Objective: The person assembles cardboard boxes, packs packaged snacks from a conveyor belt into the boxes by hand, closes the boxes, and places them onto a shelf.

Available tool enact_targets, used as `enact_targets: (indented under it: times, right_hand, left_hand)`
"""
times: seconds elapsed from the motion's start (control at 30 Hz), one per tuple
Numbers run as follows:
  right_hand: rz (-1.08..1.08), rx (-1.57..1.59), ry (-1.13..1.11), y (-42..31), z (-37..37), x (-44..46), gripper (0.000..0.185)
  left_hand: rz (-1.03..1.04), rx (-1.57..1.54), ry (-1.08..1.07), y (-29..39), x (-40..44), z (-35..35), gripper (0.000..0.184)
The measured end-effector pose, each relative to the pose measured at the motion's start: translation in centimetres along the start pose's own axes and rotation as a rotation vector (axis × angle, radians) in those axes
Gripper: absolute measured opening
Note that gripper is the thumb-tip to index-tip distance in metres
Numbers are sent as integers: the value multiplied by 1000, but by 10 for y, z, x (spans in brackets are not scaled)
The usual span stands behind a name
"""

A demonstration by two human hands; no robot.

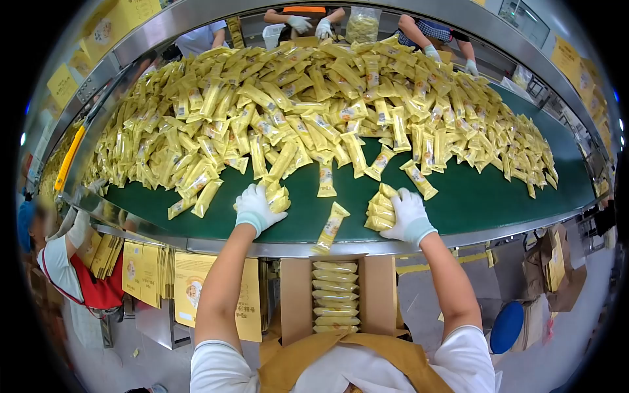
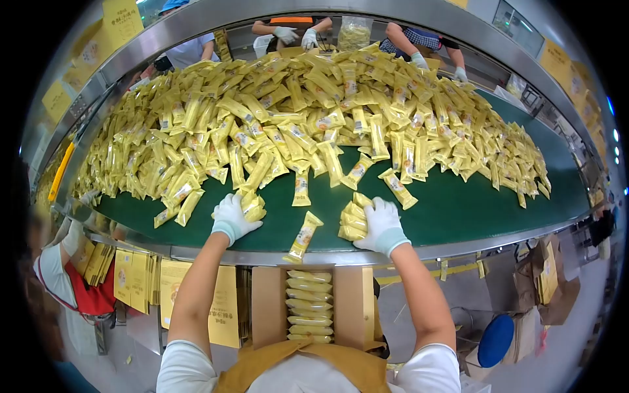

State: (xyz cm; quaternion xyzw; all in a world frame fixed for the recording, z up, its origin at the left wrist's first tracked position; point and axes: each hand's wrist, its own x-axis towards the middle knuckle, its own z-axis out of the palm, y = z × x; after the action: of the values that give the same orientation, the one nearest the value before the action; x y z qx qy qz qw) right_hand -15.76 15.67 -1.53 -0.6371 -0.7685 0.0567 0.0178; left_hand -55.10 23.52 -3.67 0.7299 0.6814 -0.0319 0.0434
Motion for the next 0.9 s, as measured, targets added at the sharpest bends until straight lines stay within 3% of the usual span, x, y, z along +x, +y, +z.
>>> enact_targets:
  times: [0.13, 0.27, 0.37, 0.53, 0.57, 0.67, 0.77, 0.8, 0.87, 0.9]
  right_hand:
    - [-21, 1, 65, 8, 22, -14, 114]
    - [55, -37, -55, 5, 19, -7, 122]
    - [170, 174, -103, 2, 7, -7, 124]
    - [-162, 479, 178, -27, -45, -53, 122]
    - [-280, 451, 178, -39, -67, -67, 121]
    - [-479, 128, -49, -99, -109, -94, 106]
    - [-601, -234, -387, -153, -83, -106, 97]
    - [-638, -212, -410, -164, -64, -108, 91]
    - [-682, -152, -529, -179, -36, -107, 83]
    - [-690, -113, -625, -183, -26, -106, 81]
  left_hand:
    - [-88, 17, 4, 14, -20, -2, 128]
    - [-152, 26, -67, 14, -10, 2, 127]
    - [-118, 4, -56, 9, -15, 1, 128]
    - [62, -639, 279, -29, -56, 13, 125]
    - [197, -1029, 269, -42, -55, 28, 121]
    - [365, -1483, 151, -5, -104, -35, 119]
    - [450, -1627, -53, 29, -142, -66, 117]
    - [310, -1803, -278, 41, -148, -72, 121]
    - [306, -1867, -551, 59, -155, -50, 124]
    - [484, -1718, -475, 67, -161, -44, 125]
